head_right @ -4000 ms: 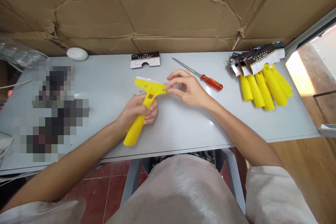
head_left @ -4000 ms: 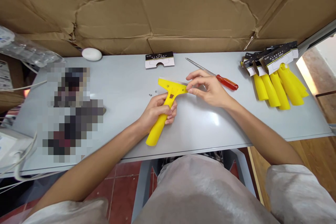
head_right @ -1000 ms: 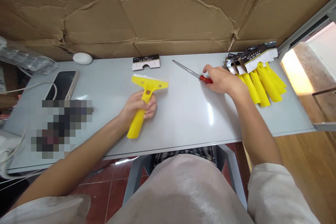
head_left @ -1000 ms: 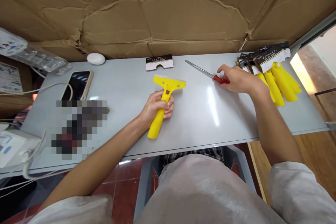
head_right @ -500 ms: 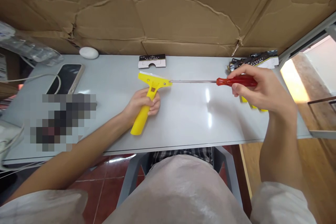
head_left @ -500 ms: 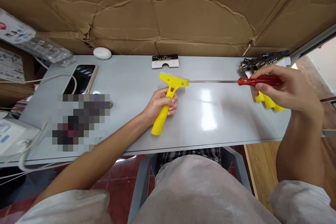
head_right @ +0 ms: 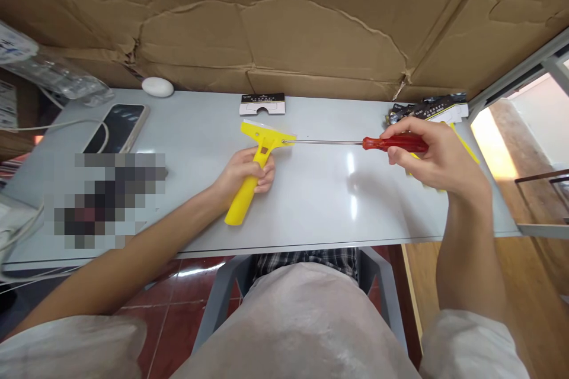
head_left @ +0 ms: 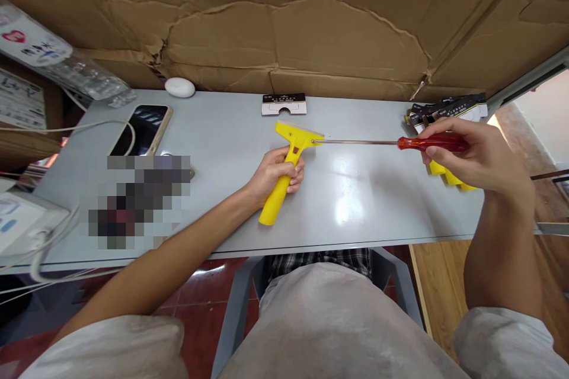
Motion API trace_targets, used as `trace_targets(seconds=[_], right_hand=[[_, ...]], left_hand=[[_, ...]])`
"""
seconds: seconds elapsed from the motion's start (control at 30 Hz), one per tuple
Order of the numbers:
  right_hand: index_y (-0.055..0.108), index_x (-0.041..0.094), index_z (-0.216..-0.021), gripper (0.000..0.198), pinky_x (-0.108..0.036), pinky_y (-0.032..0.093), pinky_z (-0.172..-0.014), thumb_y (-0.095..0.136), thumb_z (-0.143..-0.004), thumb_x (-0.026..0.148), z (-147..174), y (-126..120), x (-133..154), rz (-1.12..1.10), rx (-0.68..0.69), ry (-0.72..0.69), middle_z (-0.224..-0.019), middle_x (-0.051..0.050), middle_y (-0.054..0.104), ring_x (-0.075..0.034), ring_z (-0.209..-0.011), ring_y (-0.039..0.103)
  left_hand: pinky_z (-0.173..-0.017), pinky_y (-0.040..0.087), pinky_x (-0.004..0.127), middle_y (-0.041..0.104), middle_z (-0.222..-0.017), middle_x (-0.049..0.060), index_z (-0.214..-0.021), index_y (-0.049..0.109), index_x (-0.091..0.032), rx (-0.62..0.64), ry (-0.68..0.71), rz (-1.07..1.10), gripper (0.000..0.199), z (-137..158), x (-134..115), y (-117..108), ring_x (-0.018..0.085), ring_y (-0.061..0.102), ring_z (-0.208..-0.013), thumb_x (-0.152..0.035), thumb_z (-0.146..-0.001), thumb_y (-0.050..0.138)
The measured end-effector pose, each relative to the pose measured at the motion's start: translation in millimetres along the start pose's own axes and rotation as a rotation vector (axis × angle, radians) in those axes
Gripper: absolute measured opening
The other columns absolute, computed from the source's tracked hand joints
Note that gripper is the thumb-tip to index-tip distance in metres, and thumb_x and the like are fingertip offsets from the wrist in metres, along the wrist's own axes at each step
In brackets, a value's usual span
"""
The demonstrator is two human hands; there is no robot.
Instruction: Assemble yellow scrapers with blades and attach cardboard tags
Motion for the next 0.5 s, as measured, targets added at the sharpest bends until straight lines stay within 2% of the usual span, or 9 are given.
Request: trace_targets(seconds=[0.2, 0.4, 0.5], right_hand=[[0.079, 0.030, -0.106, 0.015, -0.037, 0.058, -0.070, 0.076, -0.091, 0.030, -0.9, -1.4, 15.5, 0.146, -0.003, -0.131, -0.089, -0.005, 0.079, -0.019, -0.076, 0.072], [0.080, 0.035, -0.114, 0.023, -0.042, 0.059, -0.069, 0.082, -0.094, 0.047, -1.1, -13.9, 50.8, 0.277, -0.078, -0.248, -0.097, -0.005, 0.082, -0.022, -0.077, 0.074], [0.079, 0.037, -0.117, 0.026, -0.044, 0.059, -0.071, 0.077, -0.098, 0.055, -11.2, -18.7, 71.9, 0.331, -0.075, -0.314, -0.099, -0.005, 0.083, -0.023, -0.079, 0.076]], left_hand=[[-0.041, 0.037, 0.022, 0.054, -0.067, -0.003, -0.072, 0.055, -0.018, -0.031, -0.018, -0.002, 0.024, 2.9, -1.3, 5.2, 0.008, 0.047, -0.050, -0.012, -0.056, 0.070], [-0.040, 0.037, 0.023, 0.055, -0.067, -0.004, -0.074, 0.057, -0.018, -0.071, 0.000, 0.005, 0.026, 2.6, 0.0, 6.9, 0.008, 0.048, -0.049, -0.013, -0.055, 0.073], [-0.039, 0.037, 0.022, 0.053, -0.063, -0.004, -0.071, 0.057, -0.018, -0.080, 0.004, 0.022, 0.023, 1.2, -0.1, 6.2, 0.009, 0.048, -0.048, -0.013, -0.054, 0.072]])
Point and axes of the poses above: each hand's wrist, its own z-axis away from the middle knuckle, its own y-axis out of the palm, x = y × z, the point moved 1 cm from there along -z, towards the middle knuckle
